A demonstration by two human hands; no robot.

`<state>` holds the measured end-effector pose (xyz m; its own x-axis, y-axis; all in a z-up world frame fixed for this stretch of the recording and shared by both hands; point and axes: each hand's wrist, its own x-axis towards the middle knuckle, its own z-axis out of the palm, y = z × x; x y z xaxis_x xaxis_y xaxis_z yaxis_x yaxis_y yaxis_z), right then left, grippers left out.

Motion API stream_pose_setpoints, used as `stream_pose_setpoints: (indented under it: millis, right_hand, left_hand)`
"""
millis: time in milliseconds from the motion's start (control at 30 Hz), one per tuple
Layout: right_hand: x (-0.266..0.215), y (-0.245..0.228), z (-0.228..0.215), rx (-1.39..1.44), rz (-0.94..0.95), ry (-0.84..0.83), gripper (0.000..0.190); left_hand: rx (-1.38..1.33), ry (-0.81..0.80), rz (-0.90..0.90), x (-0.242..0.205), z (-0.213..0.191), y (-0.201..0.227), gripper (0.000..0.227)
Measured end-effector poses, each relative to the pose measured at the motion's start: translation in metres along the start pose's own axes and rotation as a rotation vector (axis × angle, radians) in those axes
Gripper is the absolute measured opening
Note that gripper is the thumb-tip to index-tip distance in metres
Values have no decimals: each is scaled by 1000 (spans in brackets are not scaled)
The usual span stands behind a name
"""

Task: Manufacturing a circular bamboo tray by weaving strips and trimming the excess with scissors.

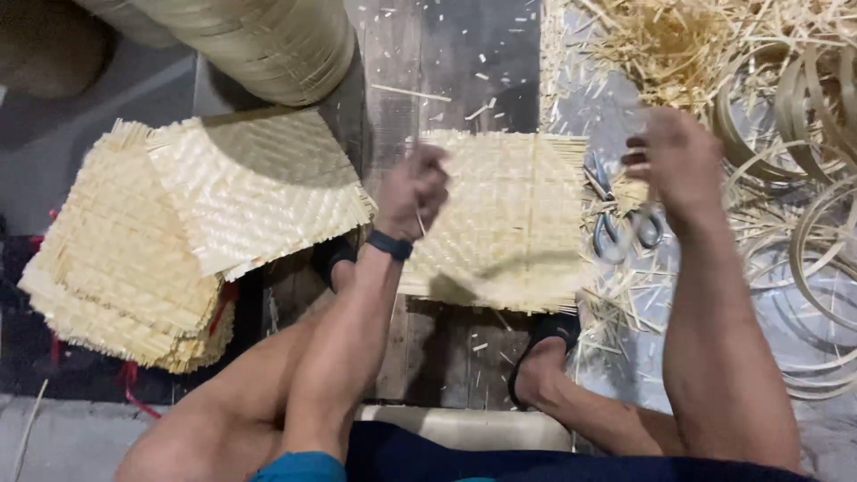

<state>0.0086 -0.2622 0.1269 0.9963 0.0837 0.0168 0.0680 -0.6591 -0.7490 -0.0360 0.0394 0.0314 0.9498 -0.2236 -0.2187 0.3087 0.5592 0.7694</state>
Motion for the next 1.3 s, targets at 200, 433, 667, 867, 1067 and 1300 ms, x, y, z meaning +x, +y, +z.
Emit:
stream_pose_setpoints:
  millis: [200,433,667,867,1067,1300]
  right_hand:
    - [-6,95,35,1326,242,-165,48]
    - [-10,83,33,1244,261,-231,49]
    - [-20,88,55,1012,352,-66,40]
    - [-21,156,102,595,396,57,32]
    - [-42,186,133,-98,180,96,33]
    - [-42,186,131,-75,182,165,22]
  left_hand:
    - [-524,142,285,3,-30,8,41]
    - [-106,219,-103,17,-55,36,37]
    - [-469,323,33,2,-58,-12,29]
    - [84,699,95,-7,-109,-101,38]
    - [994,739,230,5,-158,-138,34]
    - [1254,611,228,4,-142,-115,31]
